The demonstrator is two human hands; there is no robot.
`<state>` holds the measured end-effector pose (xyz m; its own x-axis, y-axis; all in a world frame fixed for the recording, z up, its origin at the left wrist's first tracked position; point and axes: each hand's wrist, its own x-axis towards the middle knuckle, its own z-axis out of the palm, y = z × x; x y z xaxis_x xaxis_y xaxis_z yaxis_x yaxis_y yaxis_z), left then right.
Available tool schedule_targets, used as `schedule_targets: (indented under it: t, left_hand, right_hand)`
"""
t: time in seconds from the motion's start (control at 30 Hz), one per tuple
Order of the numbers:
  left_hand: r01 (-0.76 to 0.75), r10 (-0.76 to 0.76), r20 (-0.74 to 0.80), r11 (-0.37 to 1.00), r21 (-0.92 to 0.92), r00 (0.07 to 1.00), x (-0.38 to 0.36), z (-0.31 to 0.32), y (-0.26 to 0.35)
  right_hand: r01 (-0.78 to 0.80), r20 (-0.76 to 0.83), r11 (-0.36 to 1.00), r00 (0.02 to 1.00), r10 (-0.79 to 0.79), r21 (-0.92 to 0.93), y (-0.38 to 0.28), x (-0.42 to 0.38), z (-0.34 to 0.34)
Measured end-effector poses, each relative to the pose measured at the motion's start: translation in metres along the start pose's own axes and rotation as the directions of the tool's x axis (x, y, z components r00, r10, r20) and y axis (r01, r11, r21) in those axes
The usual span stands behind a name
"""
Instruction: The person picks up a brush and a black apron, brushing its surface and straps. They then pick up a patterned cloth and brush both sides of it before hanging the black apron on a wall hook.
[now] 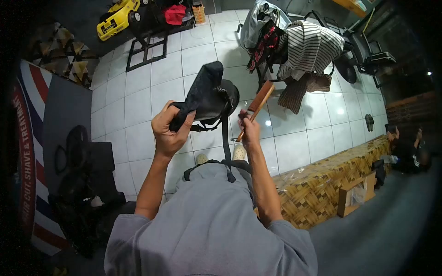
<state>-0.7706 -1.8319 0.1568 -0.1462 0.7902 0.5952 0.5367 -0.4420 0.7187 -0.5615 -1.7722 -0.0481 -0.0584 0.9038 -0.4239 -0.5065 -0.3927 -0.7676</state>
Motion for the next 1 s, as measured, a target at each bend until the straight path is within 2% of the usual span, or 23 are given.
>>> schedule_targets:
  t: [0.03, 0.1, 0.13, 0.17, 0.2, 0.23, 0.33, 0.43, 0.5, 0.53, 0.57, 0.63, 0.67, 0.7, 0.73, 0.77, 0.8, 0.83, 0.87, 0.9, 0.93, 0.97, 1.0]
  left_hand:
    - [-0.046, 0.046, -0.051, 0.999, -0.003, 0.998, 0.008, -0.001, 0.006]
    - [-0.131, 0.129, -0.152, 0.991, -0.006, 0.980, 0.021, -0.004, 0.015]
    - [-0.123, 0.118, -0.192, 0.992, -0.015, 0.974, 0.025, -0.007, 0.021]
    - [-0.194, 0.189, -0.260, 0.981, 0.010, 0.947, 0.031, -0.008, 0.024]
    - [-0.149, 0.141, -0.296, 0.989, -0.006, 0.945, 0.034, -0.009, 0.029]
    - [-0.105, 0.091, -0.331, 0.994, -0.023, 0.939, 0.036, -0.011, 0.034]
    - [-0.041, 0.014, -0.394, 0.997, -0.059, 0.919, 0.044, -0.017, 0.035]
    - [-0.081, 0.094, -0.335, 0.995, 0.053, 0.937, 0.045, -0.021, 0.025]
    - [-0.202, 0.215, -0.213, 0.976, 0.079, 0.953, 0.049, -0.026, 0.018]
    - [-0.212, 0.217, -0.123, 0.976, 0.049, 0.968, 0.047, -0.029, 0.007]
    - [-0.218, 0.219, -0.031, 0.976, 0.019, 0.975, 0.043, -0.031, -0.002]
    - [-0.045, 0.053, 0.150, 0.997, -0.056, 0.987, 0.029, -0.034, -0.021]
    - [0.095, -0.076, 0.208, 0.992, -0.087, 0.975, 0.020, -0.033, -0.028]
    - [0.232, -0.196, 0.269, 0.966, -0.110, 0.943, 0.012, -0.032, -0.031]
    - [0.280, -0.235, 0.253, 0.947, -0.159, 0.939, 0.007, -0.028, -0.032]
    - [0.543, -0.424, 0.405, 0.803, -0.247, 0.810, 0.000, -0.030, -0.033]
    - [0.507, -0.377, 0.442, 0.833, -0.223, 0.814, -0.009, -0.025, -0.043]
    - [0.469, -0.331, 0.480, 0.860, -0.201, 0.812, -0.020, -0.019, -0.056]
    - [0.580, -0.404, 0.568, 0.798, -0.166, 0.718, -0.031, -0.016, -0.061]
    - [0.680, -0.386, 0.626, 0.652, -0.335, 0.678, -0.036, -0.013, -0.056]
    - [0.730, -0.355, 0.689, 0.571, -0.375, 0.632, -0.054, -0.006, -0.071]
    - [0.778, -0.315, 0.748, 0.482, -0.403, 0.583, -0.072, 0.002, -0.085]
    - [0.811, -0.304, 0.809, 0.491, -0.318, 0.502, -0.067, 0.004, -0.068]
  right_hand:
    - [-0.096, 0.028, 0.982, 0.995, 0.093, 0.160, 0.019, 0.009, -0.002]
    - [-0.322, 0.057, 0.910, 0.946, 0.318, 0.263, 0.042, 0.015, 0.001]
    - [-0.412, 0.097, 0.857, 0.910, 0.403, 0.308, 0.061, 0.022, -0.003]
    - [-0.497, 0.142, 0.795, 0.866, 0.479, 0.346, 0.075, 0.028, -0.004]
    - [-0.528, 0.079, 0.803, 0.845, 0.529, 0.277, 0.075, 0.021, 0.012]
    - [-0.539, 0.163, 0.795, 0.842, 0.514, 0.278, 0.084, 0.020, 0.015]
    - [-0.673, 0.291, 0.634, 0.738, 0.609, 0.380, 0.073, 0.003, 0.042]
    - [-0.689, 0.439, 0.655, 0.715, 0.544, 0.312, 0.078, -0.001, 0.045]
    - [-0.671, 0.286, 0.696, 0.741, 0.608, 0.255, 0.037, -0.029, 0.071]
    - [-0.665, 0.205, 0.713, 0.747, 0.632, 0.224, 0.015, -0.044, 0.085]
    - [-0.664, 0.312, 0.716, 0.742, 0.594, 0.216, 0.002, -0.051, 0.089]
    - [-0.659, 0.512, 0.724, 0.702, 0.495, 0.203, -0.022, -0.062, 0.092]
    - [-0.639, 0.417, 0.728, 0.748, 0.516, 0.246, -0.034, -0.071, 0.101]
    - [-0.592, 0.461, 0.788, 0.754, 0.468, 0.168, -0.043, -0.075, 0.101]
    - [-0.532, 0.506, 0.842, 0.753, 0.420, 0.093, -0.052, -0.078, 0.097]
    - [-0.461, 0.551, 0.887, 0.746, 0.373, 0.023, -0.062, -0.084, 0.096]
    - [-0.368, 0.448, 0.927, 0.818, 0.362, -0.078, -0.084, -0.101, 0.107]
    - [-0.289, 0.485, 0.949, 0.817, 0.313, -0.126, -0.092, -0.103, 0.110]
    - [-0.211, 0.520, 0.963, 0.811, 0.269, -0.170, -0.099, -0.104, 0.112]
    - [-0.132, 0.554, 0.969, 0.801, 0.228, -0.209, -0.102, -0.102, 0.112]
    - [-0.050, 0.568, 0.931, 0.780, 0.263, -0.363, -0.094, -0.081, 0.087]
    - [-0.006, 0.573, 0.963, 0.802, 0.165, -0.269, -0.110, -0.095, 0.115]
    - [0.038, 0.617, 0.958, 0.772, 0.152, -0.284, -0.111, -0.085, 0.113]
